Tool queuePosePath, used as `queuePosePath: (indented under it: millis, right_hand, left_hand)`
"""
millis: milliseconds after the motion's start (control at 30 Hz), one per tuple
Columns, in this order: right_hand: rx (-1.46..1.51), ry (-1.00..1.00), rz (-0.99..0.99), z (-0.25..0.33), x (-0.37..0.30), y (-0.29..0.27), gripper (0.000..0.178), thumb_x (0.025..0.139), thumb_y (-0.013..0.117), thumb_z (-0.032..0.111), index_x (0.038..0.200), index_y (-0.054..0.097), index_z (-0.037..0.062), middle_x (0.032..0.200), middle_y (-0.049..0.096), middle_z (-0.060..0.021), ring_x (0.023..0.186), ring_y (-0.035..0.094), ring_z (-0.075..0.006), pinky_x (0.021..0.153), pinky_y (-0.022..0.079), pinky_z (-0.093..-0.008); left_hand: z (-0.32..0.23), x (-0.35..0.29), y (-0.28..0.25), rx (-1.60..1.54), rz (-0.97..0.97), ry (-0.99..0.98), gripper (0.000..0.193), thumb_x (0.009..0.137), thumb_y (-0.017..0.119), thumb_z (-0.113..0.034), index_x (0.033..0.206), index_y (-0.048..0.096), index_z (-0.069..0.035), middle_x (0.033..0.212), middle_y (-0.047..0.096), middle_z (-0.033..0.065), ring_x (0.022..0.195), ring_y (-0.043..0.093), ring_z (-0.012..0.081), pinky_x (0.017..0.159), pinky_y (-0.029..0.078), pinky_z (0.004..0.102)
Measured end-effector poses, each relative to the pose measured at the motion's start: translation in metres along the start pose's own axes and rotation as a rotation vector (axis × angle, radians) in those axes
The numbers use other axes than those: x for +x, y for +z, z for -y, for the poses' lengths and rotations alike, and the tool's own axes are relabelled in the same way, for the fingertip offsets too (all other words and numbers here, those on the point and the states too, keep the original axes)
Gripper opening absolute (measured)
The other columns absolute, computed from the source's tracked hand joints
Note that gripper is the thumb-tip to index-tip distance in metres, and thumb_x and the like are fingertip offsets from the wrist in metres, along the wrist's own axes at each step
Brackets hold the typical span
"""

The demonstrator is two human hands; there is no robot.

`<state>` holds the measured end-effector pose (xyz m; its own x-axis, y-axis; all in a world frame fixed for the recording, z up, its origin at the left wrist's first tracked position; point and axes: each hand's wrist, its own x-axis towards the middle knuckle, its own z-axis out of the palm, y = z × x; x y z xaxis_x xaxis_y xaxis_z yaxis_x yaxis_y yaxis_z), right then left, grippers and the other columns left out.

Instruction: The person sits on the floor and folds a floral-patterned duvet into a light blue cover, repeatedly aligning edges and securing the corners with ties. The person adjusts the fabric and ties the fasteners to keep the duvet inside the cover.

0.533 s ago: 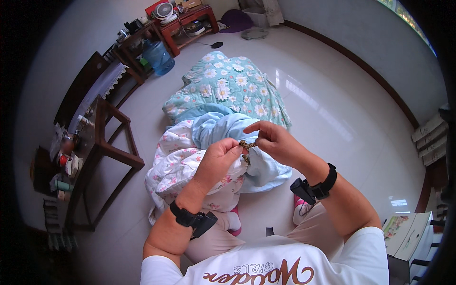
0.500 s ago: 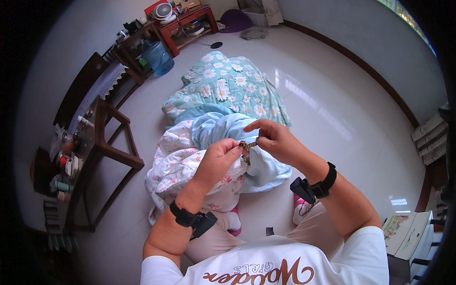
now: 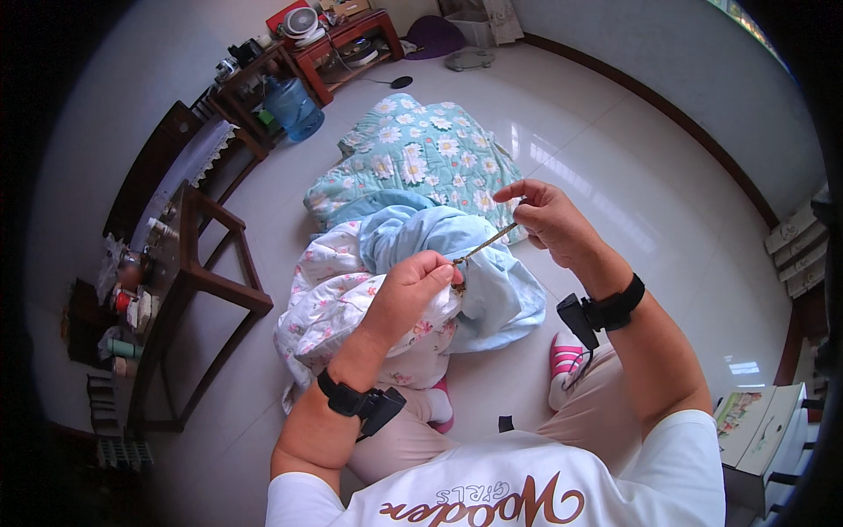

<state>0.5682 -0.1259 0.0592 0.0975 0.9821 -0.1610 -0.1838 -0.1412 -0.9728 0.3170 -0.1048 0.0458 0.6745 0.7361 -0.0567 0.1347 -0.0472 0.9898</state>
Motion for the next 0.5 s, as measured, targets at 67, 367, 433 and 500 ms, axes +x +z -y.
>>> queuePosePath:
  millis: [67, 367, 433, 500]
  right_hand:
    - [-0.04, 0.012, -0.003, 0.001, 0.002, -0.007, 0.035, 0.078, 0.056, -0.003, 0.11, 0.067, 0.0033, 0.076, 0.053, 0.0015, 0.053, 0.036, -0.0055, 0.046, 0.027, -0.0224]
    - [0.191, -0.065, -0.204, -0.001, 0.007, -0.054, 0.037, 0.082, 0.055, 0.001, 0.118, 0.061, 0.0003, 0.067, 0.044, 0.0044, 0.048, 0.033, -0.006, 0.041, 0.029, -0.0215]
    - [0.272, -0.138, -0.461, 0.015, 0.001, -0.087, 0.032, 0.088, 0.051, 0.0, 0.119, 0.06, -0.0003, 0.069, 0.045, 0.0033, 0.05, 0.038, -0.0055, 0.041, 0.033, -0.0207]
    - [0.186, -0.25, -0.457, 0.014, -0.001, -0.099, 0.031, 0.09, 0.051, 0.001, 0.119, 0.061, 0.0004, 0.074, 0.049, 0.001, 0.054, 0.039, -0.0064, 0.045, 0.035, -0.0201]
  left_hand:
    - [-0.001, 0.002, 0.001, 0.056, 0.007, 0.01, 0.022, 0.099, 0.055, -0.02, 0.094, 0.065, -0.001, 0.088, 0.063, 0.0007, 0.083, 0.055, 0.0081, 0.077, 0.045, 0.0244]
    - [0.001, -0.006, -0.012, 0.157, -0.023, 0.029, 0.021, 0.099, 0.055, -0.021, 0.093, 0.064, -0.003, 0.087, 0.061, -0.0024, 0.083, 0.051, 0.0053, 0.078, 0.042, 0.0221]
    - [0.003, -0.011, -0.028, 0.203, -0.124, -0.05, 0.019, 0.099, 0.054, -0.019, 0.093, 0.064, -0.003, 0.087, 0.059, -0.0034, 0.084, 0.05, 0.0046, 0.079, 0.041, 0.0215]
    - [0.009, -0.011, -0.032, 0.129, -0.178, 0.038, 0.019, 0.099, 0.054, -0.018, 0.092, 0.065, -0.003, 0.083, 0.057, -0.0039, 0.079, 0.049, 0.0051, 0.075, 0.041, 0.0221]
